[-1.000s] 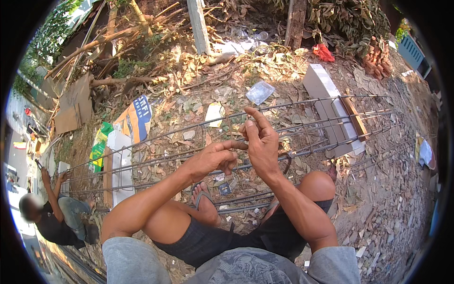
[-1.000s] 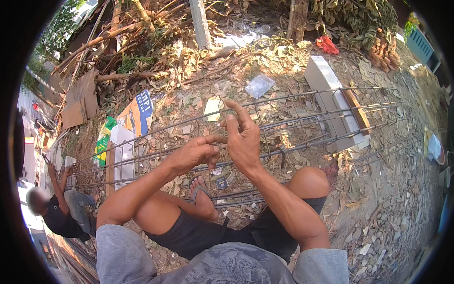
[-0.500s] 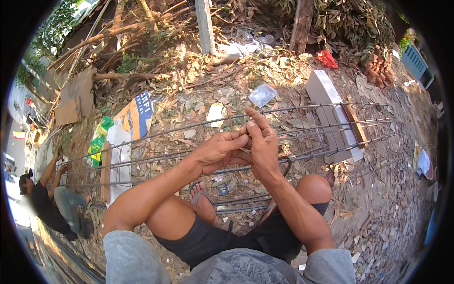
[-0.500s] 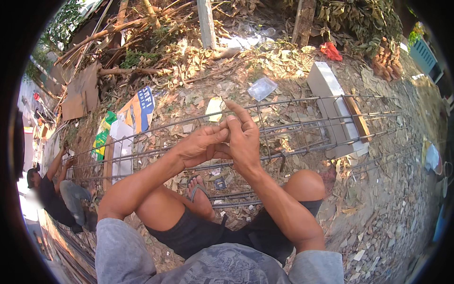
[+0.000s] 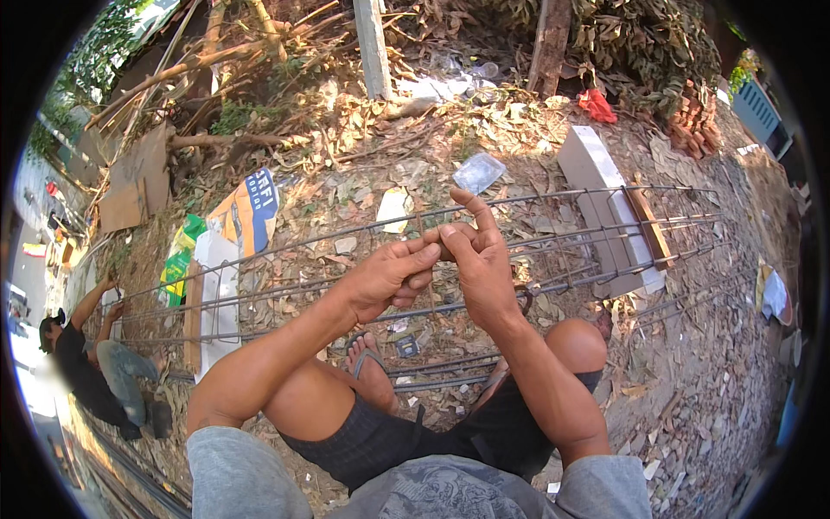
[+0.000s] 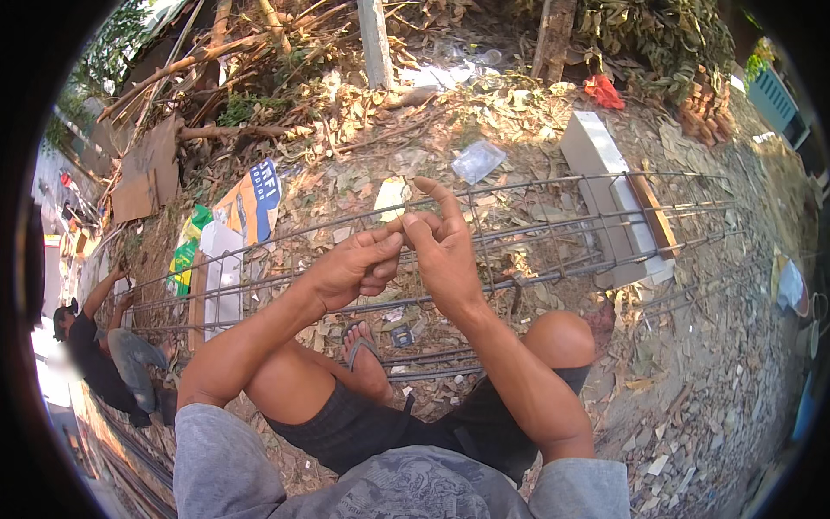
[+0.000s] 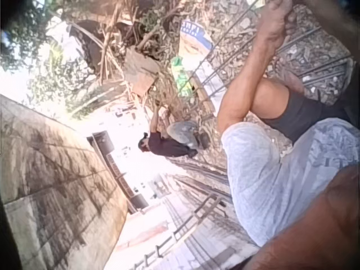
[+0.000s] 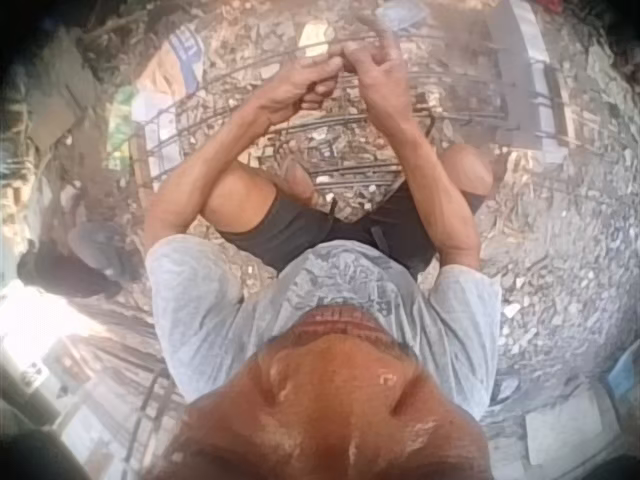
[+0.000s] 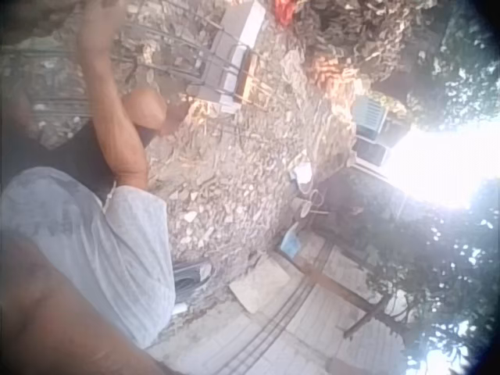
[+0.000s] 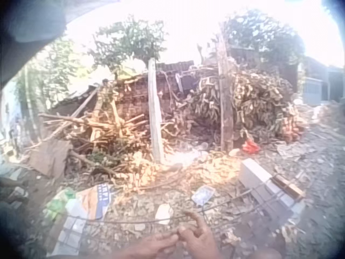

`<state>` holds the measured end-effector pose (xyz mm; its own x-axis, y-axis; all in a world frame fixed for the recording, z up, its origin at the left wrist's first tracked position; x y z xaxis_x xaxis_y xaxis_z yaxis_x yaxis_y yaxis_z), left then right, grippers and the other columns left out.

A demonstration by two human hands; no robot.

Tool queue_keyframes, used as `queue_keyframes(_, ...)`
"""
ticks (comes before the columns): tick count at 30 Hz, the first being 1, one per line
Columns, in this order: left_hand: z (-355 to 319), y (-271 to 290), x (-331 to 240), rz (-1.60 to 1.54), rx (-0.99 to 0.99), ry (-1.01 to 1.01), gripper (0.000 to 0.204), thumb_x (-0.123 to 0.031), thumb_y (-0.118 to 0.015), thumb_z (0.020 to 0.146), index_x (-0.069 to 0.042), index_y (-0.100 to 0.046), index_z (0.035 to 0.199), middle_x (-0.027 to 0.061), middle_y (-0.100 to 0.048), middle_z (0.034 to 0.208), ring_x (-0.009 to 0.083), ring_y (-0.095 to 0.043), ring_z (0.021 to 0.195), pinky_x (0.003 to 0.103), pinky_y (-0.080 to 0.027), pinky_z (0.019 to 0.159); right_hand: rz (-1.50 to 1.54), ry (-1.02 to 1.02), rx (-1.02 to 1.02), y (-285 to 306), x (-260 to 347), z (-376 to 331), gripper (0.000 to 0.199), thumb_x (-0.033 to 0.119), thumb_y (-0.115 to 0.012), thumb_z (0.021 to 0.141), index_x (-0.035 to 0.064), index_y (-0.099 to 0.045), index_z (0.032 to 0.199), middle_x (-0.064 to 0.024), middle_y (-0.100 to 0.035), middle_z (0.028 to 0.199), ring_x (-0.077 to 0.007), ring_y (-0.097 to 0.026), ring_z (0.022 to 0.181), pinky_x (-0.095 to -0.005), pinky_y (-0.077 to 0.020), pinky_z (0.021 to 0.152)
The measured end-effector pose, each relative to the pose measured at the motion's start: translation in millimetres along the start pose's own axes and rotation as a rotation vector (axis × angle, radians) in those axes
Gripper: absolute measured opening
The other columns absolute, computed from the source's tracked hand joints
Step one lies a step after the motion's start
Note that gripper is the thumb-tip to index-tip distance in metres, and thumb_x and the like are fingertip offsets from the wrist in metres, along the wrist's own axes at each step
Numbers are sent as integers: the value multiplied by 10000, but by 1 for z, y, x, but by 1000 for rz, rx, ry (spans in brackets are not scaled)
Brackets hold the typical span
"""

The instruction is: The person assembles a rebar frame by hand, wrapping wire around the metal rods and using pliers to twist and tighten the connections.

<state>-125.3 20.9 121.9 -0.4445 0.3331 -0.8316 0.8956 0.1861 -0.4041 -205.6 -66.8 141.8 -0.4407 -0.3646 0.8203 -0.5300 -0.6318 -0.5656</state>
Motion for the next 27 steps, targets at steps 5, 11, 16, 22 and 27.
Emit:
queue_keyframes(5, 0, 4, -3, 163, -50, -111, 351, -391, -560, 1069, -87, -635, 1226, -26, -600, 762, 72, -577, 615, 236, -461, 527, -598, 221, 2, -17, 29, -15, 472, 165, -616, 1036, -25, -477, 1446, -129, -748, 974, -139, -688, 915, -292, -525, 817)
queue_keyframes(11, -3, -4, -1, 235, -68, -74, 360, -362, -569, 1065, -37, -658, 1190, 24, -679, 813, 94, -688, 691, 233, -571, 643, -504, 216, -87, -11, 26, -13, 434, 150, -604, 1043, -32, -487, 1419, -107, -750, 893, -128, -690, 848, -291, -537, 777)
queue_keyframes(16, 0, 2, 0, 170, 7, -101, 417, -365, -609, 1046, -39, -627, 1306, -1, -660, 796, 36, -569, 589, 188, -446, 530, -110, -4, -79, 2, 5, -2, 386, 158, -560, 1061, -14, -503, 1402, -100, -735, 902, -111, -686, 814, -275, -544, 771)
queue_keyframes(22, 0, 1, -1, 20, -59, -68, 413, -360, -660, 1017, -51, -637, 1290, -34, -644, 793, 27, -497, 550, 190, -364, 490, 18, -105, -119, 25, -21, 4, 334, 201, -579, 1059, 6, -561, 1329, -95, -732, 988, -130, -683, 865, -299, -547, 818)
queue_keyframes(27, -1, 10, 3, -7, -152, -55, 370, -354, -700, 991, -65, -665, 1220, -32, -657, 808, 45, -540, 573, 197, -421, 520, -160, -40, -72, 11, -11, 2, 348, 195, -611, 1047, -12, -570, 1323, -110, -734, 992, -123, -680, 879, -293, -535, 824)
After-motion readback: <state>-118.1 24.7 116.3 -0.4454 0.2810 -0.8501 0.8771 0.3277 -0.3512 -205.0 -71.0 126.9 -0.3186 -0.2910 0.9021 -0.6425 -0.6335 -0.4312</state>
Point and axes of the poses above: each hand's wrist, its own z-axis towards the middle knuckle, its own y-axis out of the back of the hand, x = y × z, the point moved 8 cm from there along z, towards the middle knuckle
